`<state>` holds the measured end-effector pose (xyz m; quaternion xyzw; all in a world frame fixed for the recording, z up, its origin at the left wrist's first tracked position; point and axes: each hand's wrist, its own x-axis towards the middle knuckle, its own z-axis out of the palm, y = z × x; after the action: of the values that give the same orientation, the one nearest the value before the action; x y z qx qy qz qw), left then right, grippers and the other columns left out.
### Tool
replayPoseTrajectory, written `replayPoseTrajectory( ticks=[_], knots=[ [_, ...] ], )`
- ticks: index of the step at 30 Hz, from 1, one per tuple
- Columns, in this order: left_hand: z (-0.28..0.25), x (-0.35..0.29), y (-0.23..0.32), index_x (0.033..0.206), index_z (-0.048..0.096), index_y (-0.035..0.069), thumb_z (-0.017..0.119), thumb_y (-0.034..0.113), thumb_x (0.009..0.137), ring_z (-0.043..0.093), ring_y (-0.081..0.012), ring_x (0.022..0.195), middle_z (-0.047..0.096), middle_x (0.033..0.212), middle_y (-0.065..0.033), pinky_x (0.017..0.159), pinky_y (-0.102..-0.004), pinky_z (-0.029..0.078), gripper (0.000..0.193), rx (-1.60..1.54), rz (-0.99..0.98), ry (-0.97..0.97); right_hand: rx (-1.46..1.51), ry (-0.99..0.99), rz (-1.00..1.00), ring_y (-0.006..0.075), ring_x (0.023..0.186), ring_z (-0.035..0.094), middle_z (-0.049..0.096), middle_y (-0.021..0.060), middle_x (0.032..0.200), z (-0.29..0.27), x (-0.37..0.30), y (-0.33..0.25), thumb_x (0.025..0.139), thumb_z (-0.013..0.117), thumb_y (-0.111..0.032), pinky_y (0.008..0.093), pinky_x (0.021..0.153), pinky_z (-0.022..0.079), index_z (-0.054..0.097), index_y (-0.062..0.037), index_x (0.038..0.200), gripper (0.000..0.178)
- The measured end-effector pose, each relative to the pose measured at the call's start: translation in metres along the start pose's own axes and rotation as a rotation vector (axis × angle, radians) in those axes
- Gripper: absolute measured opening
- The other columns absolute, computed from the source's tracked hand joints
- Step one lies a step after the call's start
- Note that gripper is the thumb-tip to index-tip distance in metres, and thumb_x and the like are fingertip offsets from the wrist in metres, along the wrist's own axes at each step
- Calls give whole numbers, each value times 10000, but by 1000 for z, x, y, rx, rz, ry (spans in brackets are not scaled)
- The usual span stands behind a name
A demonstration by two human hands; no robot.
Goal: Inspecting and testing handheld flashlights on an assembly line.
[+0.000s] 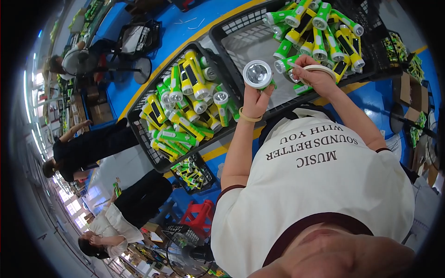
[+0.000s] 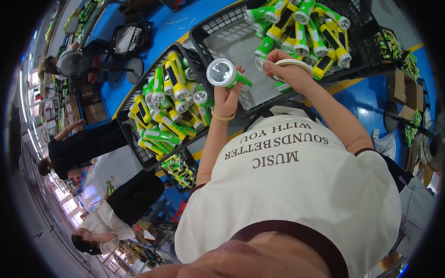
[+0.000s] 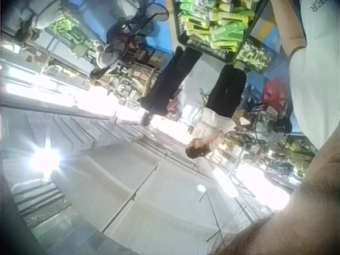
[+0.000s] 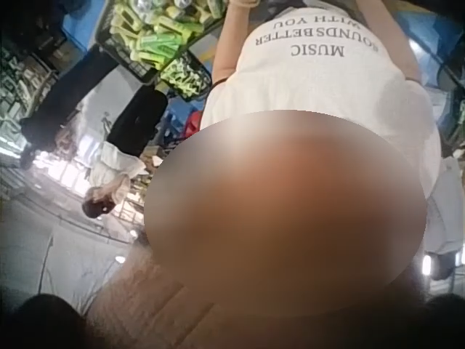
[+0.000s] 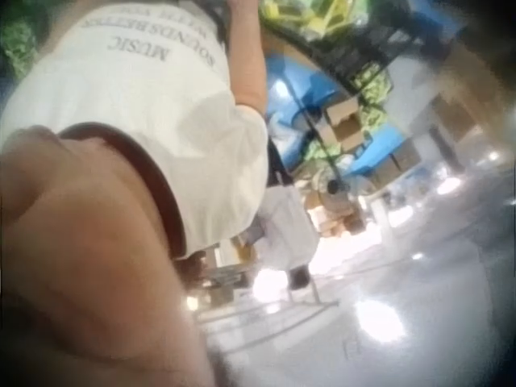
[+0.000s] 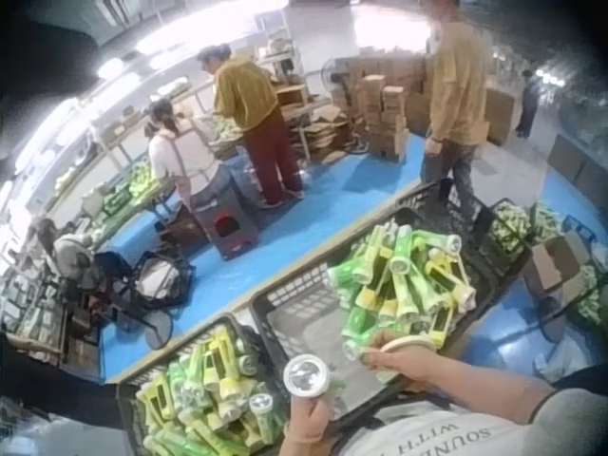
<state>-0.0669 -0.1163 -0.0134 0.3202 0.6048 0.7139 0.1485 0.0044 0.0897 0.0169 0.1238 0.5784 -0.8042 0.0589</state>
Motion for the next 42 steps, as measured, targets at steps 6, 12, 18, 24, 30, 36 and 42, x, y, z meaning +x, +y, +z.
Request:
replayPoseTrajectory(
  ticks=[6, 12, 18, 24, 30, 36, 42],
  knots=[
    [39, 26, 13, 1123, 461, 4, 558, 32, 824, 479, -177, 1010, 497, 1115, -89, 861, -303, 388, 315, -127, -26, -108, -33, 34, -48, 75, 866, 506, 556, 1, 933, -19, -14, -6, 768, 656, -102, 223, 740, 410, 484, -66, 977, 273],
    [92, 53, 17, 1303, 298, 99, 513, 155, 877, 442, -284, 1127, 424, 1243, -131, 966, -442, 343, 480, -728, -134, -8, 13, 38, -60, 67, 824, 501, 527, -19, 876, -52, -36, -17, 681, 736, -66, 209, 702, 402, 469, -68, 930, 366],
    [138, 108, 9, 1368, 134, 70, 556, 64, 831, 283, -289, 1267, 241, 1393, -134, 1012, -413, 276, 683, -331, -40, -278, 475, 434, -134, 85, 755, 487, 498, 0, 854, -108, -69, -25, 693, 621, 55, 221, 674, 413, 461, -94, 885, 291],
    [57, 92, -86, 1175, 429, -18, 548, 94, 849, 507, -162, 975, 507, 1105, -103, 816, -261, 415, 365, 98, -464, 386, 161, 1130, -333, 113, 656, 497, 485, 8, 758, -324, -109, -10, 757, 677, -171, 242, 557, 412, 491, -93, 864, 228],
    [61, 74, -153, 1037, 528, -42, 640, 221, 771, 561, -262, 906, 546, 969, -172, 796, -335, 440, 391, 493, -560, 289, -411, 1410, 513, 158, 646, 565, 582, 99, 743, -491, -107, 82, 685, 713, -270, 270, 554, 430, 610, -2, 769, 299],
    [112, 182, -124, 1099, 482, -41, 693, 268, 701, 469, -358, 1007, 530, 1012, -216, 874, -408, 370, 547, 836, -142, 137, -172, 1578, 469, 181, 625, 573, 604, 120, 781, -514, -102, 128, 665, 740, -235, 315, 554, 454, 613, 63, 799, 350],
    [118, 221, -154, 1148, 470, 75, 745, 236, 616, 495, -363, 954, 532, 981, -209, 825, -400, 414, 621, 758, -510, 175, -104, 1518, 344, 157, 542, 536, 560, 72, 704, -483, -108, 78, 699, 731, -188, 268, 495, 451, 556, 15, 770, 278]
  ],
)
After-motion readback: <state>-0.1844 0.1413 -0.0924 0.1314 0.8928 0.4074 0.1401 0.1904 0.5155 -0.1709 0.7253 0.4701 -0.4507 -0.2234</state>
